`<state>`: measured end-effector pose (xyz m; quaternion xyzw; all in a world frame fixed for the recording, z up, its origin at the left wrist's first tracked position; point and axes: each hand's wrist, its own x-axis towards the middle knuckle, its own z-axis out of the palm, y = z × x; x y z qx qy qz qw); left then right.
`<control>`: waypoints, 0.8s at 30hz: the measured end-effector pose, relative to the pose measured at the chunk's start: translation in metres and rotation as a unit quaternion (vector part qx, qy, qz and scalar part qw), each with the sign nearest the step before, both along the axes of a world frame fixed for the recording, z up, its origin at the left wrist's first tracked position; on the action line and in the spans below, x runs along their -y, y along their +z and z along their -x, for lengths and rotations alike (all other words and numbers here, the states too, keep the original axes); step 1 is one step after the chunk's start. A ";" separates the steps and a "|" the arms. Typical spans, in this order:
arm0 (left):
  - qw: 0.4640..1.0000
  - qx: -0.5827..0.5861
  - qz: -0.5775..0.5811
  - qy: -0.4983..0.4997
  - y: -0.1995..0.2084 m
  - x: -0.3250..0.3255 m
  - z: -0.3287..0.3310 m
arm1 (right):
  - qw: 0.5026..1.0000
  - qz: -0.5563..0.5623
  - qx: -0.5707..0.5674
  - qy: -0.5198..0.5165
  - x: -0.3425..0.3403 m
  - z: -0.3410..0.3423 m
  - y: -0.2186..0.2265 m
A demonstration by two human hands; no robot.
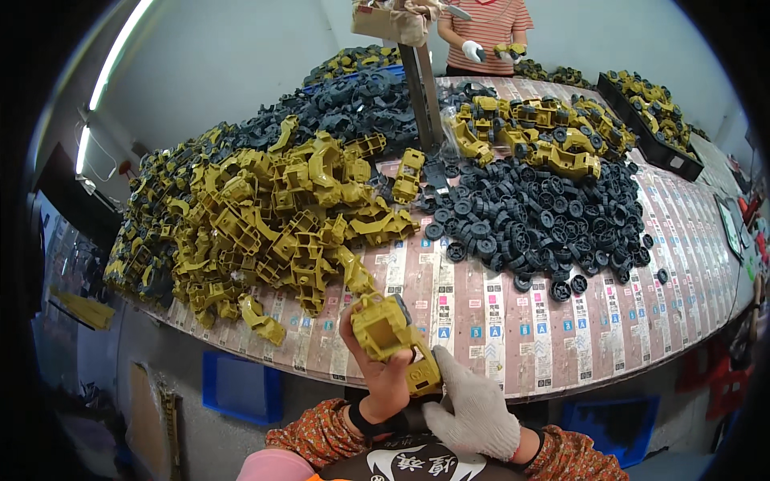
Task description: The person sits at a table covered with yellow plastic frames and dark circular inserts. They repeatedly pick up a yellow frame, insert a dark circular piece into a slot, and place the assembled unit back on the table. The process is repetitive and involves handling the parts by hand.
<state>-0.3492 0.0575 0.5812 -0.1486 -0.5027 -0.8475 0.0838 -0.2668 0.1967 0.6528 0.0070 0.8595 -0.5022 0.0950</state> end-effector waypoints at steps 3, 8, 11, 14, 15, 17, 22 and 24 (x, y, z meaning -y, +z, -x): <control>0.998 0.044 -0.003 -0.039 0.009 -0.004 0.011 | 0.997 -0.042 -0.061 0.000 -0.002 0.019 -0.008; 0.975 0.132 0.035 -0.175 0.012 -0.002 0.038 | 0.992 0.105 0.010 -0.072 -0.036 0.070 -0.015; 0.978 0.124 0.102 -0.135 0.011 0.031 0.056 | 0.965 0.217 0.060 -0.136 -0.082 0.125 0.014; 0.974 0.160 0.118 -0.107 0.000 0.065 0.067 | 0.964 0.159 -0.013 -0.213 -0.140 0.178 0.037; 0.971 0.167 0.123 -0.117 -0.005 0.070 0.070 | 0.965 0.143 -0.050 -0.216 -0.176 0.194 0.041; 0.967 0.184 0.126 -0.123 -0.009 0.076 0.070 | 0.948 0.041 -0.265 -0.173 -0.230 0.225 0.036; 0.958 0.208 0.150 -0.126 -0.011 0.099 0.058 | 0.863 0.263 -0.248 -0.353 -0.252 0.260 0.058; 0.958 0.217 0.145 -0.118 -0.019 0.107 0.056 | 0.879 0.249 -0.230 -0.336 -0.260 0.263 0.053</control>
